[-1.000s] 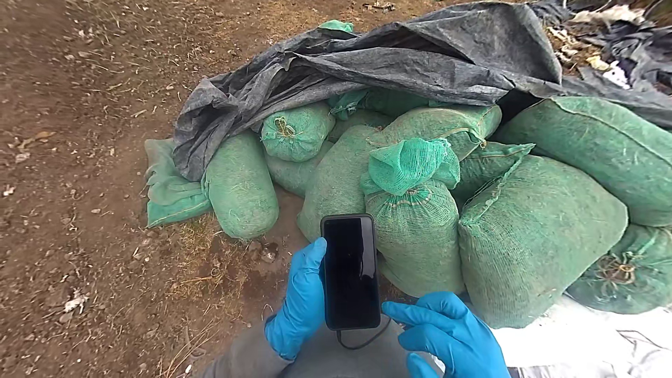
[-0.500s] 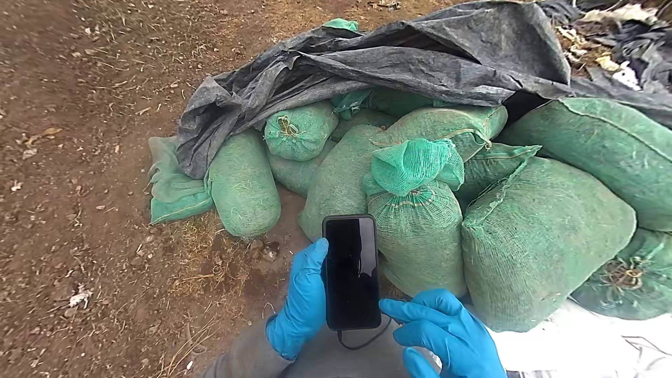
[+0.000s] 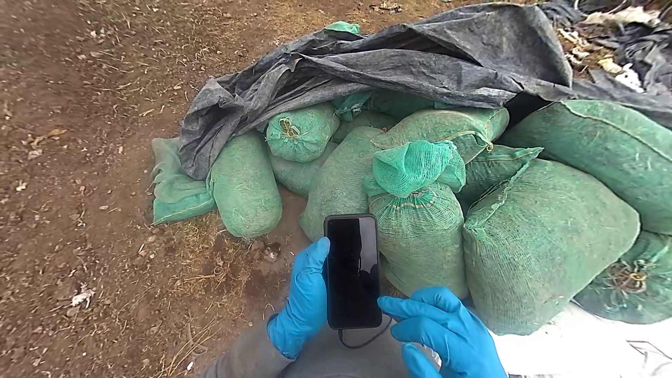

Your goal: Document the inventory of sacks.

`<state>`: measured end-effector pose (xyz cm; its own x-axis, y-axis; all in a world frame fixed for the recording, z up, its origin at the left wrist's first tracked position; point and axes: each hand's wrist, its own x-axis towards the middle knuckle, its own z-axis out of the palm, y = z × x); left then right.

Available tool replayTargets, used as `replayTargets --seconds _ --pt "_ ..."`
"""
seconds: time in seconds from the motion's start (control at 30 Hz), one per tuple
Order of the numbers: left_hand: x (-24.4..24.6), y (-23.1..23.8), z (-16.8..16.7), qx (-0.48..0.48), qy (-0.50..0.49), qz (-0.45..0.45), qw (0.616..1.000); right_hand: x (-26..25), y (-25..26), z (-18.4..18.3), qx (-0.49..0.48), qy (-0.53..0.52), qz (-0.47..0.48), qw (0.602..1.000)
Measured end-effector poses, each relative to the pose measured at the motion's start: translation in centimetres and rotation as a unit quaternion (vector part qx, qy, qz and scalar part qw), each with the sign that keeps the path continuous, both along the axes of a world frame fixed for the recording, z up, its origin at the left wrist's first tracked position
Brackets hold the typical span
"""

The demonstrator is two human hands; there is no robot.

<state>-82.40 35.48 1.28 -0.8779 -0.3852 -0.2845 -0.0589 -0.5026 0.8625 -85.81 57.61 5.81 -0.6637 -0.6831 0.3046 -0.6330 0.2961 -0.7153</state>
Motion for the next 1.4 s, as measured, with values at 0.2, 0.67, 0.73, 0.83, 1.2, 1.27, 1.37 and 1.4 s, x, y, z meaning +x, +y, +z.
replayTargets --seconds 0.2,0.67,0.73,0.83,1.2,1.27,1.37,1.4 --pt "0.0 -0.1 -0.1 -0.02 -0.007 0.001 1.0 -0.1 -0.2 0.1 -0.005 0.003 0.002 1.0" --pt "0.0 -0.3 -0.4 -0.012 0.009 0.003 1.0 -0.3 -0.4 -0.2 -0.009 -0.011 0.003 1.0" --pt "-0.1 -0.3 -0.4 -0.008 0.011 0.0 1.0 -0.4 -0.4 -0.2 -0.009 -0.011 0.003 1.0" --pt "-0.1 -0.4 -0.4 -0.009 0.014 0.0 1.0 -0.5 -0.5 -0.3 -0.009 -0.012 0.002 1.0" --pt "-0.2 -0.5 -0.4 -0.015 0.009 -0.001 1.0 -0.6 -0.7 -0.4 -0.011 -0.011 -0.001 1.0" --pt "-0.2 -0.5 -0.4 -0.012 0.009 -0.002 1.0 -0.6 -0.7 -0.4 -0.011 -0.01 -0.001 1.0" --pt "-0.3 -0.5 -0.4 -0.008 0.006 -0.002 1.0 -0.5 -0.7 -0.3 -0.011 -0.013 0.0 1.0" --pt "-0.3 -0.5 -0.4 -0.007 0.005 -0.002 1.0 -0.5 -0.7 -0.3 -0.01 -0.014 -0.001 1.0"
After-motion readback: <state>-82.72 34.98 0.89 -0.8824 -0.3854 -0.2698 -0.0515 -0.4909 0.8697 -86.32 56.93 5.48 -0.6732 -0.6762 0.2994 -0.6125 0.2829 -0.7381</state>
